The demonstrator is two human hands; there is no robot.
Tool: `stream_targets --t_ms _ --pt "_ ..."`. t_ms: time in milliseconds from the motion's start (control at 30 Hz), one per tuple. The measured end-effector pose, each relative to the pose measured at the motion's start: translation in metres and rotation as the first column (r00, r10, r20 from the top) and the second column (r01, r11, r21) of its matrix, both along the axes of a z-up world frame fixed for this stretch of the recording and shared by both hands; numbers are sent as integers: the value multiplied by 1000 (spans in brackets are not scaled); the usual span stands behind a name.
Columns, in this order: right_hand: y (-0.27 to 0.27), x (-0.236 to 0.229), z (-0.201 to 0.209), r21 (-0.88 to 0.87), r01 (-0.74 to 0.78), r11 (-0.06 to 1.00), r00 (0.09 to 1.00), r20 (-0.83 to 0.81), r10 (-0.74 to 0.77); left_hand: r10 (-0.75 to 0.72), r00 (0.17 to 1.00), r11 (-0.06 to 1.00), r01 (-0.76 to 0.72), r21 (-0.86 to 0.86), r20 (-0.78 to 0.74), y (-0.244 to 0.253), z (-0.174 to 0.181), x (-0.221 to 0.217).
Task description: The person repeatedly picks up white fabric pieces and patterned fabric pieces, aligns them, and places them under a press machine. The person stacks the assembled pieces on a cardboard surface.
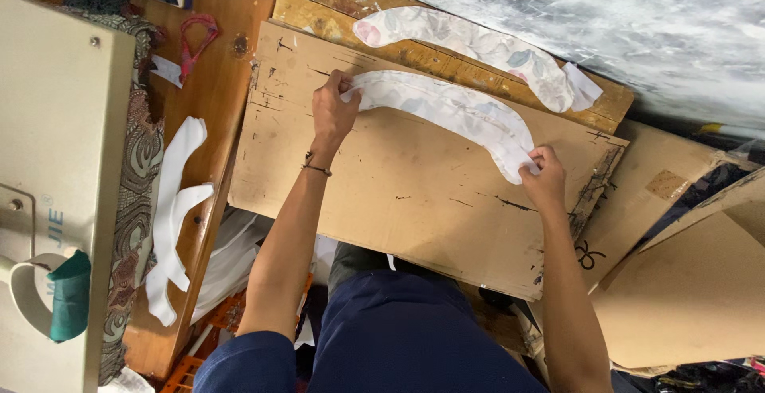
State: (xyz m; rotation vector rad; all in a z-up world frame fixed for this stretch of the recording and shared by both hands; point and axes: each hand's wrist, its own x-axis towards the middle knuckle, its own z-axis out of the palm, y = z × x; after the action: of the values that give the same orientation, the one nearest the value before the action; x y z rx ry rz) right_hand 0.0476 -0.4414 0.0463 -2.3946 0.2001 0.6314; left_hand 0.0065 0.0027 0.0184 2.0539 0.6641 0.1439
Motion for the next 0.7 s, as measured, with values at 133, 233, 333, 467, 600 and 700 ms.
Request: stream_targets --t_ms 133,233,333,467,600,700 --pt "-3 -3 -5 -24 -31 999 999 17 31 26 1000 1000 -26 -7 1 1 2 -6" --pt "-8 -8 -8 41 -53 998 995 83 49 66 997 998 -66 11 28 2 1 -12" --pt "-15 -12 -14 73 -39 997 996 78 34 93 995 996 -93 -11 24 0 -3 -15" --pt "-19 -18 -18 30 -43 999 997 67 41 97 995 994 -96 -54 8 1 -5 -15" --pt "-15 -21 -13 107 27 994 997 67 -34 121 993 989 -119 -85 19 -2 -3 -12" --pt "-12 -23 -8 106 91 990 996 -23 -89 144 990 983 -142 -113 4 -4 -3 -9"
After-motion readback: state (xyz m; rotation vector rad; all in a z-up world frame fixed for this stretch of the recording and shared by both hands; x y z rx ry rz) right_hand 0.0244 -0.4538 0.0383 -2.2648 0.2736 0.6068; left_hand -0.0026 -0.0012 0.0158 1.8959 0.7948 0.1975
